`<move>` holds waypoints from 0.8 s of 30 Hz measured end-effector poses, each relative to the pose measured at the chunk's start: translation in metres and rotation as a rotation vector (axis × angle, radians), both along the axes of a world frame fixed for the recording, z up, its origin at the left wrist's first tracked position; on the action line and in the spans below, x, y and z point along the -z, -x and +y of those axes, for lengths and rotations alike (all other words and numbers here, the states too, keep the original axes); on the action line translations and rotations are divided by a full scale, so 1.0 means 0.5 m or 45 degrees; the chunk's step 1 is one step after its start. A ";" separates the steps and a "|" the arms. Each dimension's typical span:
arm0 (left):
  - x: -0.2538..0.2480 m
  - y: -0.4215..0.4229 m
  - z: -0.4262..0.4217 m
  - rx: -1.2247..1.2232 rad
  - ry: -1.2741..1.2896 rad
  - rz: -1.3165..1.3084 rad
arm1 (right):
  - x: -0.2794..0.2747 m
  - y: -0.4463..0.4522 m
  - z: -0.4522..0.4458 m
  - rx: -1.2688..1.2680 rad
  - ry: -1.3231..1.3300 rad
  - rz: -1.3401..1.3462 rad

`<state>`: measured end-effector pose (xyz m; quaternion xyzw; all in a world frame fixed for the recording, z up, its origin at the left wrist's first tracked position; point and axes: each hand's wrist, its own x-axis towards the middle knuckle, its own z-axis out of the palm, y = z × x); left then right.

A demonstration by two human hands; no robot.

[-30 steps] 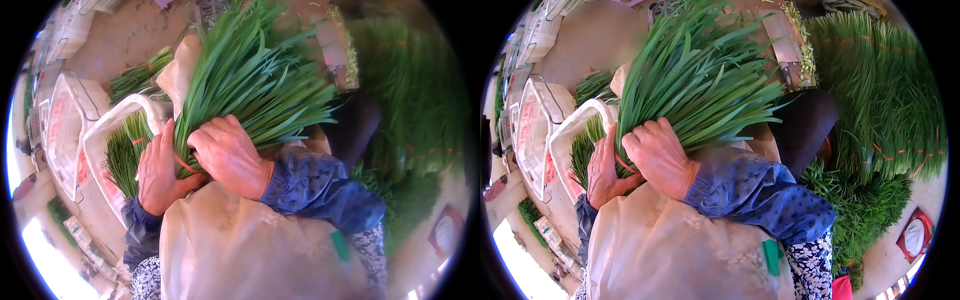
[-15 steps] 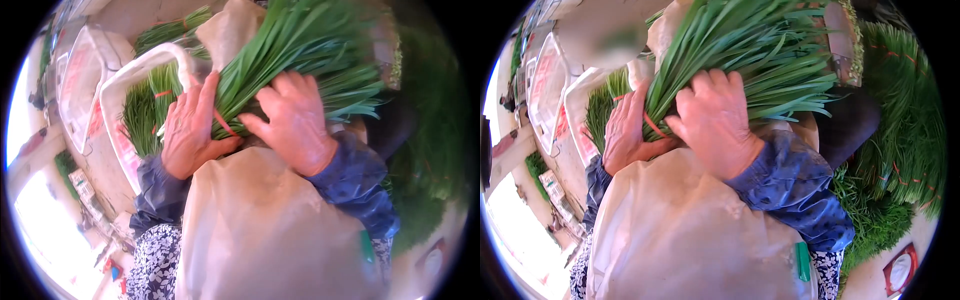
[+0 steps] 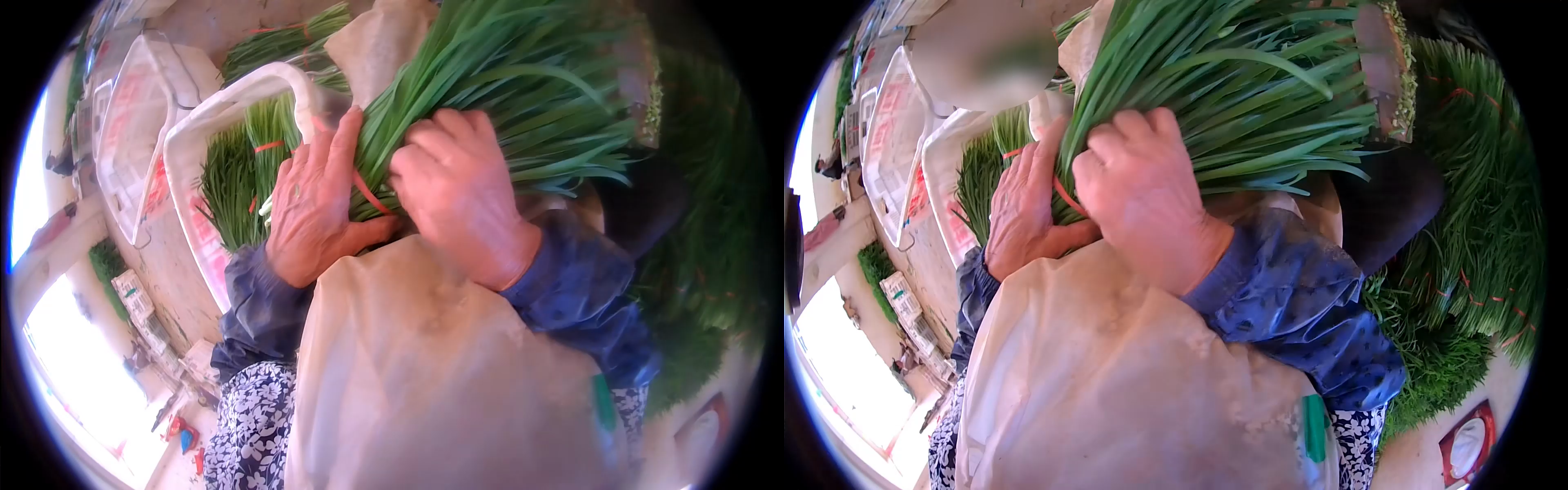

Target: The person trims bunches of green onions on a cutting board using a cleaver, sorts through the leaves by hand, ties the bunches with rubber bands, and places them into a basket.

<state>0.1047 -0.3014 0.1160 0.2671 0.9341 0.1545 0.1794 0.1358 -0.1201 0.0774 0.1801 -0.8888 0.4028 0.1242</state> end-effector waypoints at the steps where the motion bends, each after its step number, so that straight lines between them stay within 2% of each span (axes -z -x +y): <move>1: 0.000 -0.001 0.000 0.004 -0.005 0.004 | -0.002 -0.001 -0.004 0.004 -0.005 0.004; 3: 0.001 -0.001 -0.002 -0.040 -0.030 -0.047 | -0.007 -0.003 -0.012 0.006 -0.126 0.116; 7: 0.016 0.005 -0.011 -0.015 -0.061 -0.031 | -0.013 -0.006 -0.024 -0.002 -0.148 0.245; 10: 0.018 0.009 -0.015 -0.003 -0.107 -0.012 | -0.029 -0.020 -0.023 -0.155 -0.134 0.265; 12: 0.016 0.008 -0.006 -0.040 -0.086 -0.076 | -0.023 -0.022 -0.020 -0.141 -0.187 0.274; 16: 0.010 0.009 -0.002 -0.064 -0.033 -0.086 | -0.025 -0.020 -0.024 -0.050 -0.249 0.238; 24: 0.012 0.010 -0.010 -0.029 -0.043 -0.024 | -0.039 -0.018 -0.012 -0.188 -0.124 0.014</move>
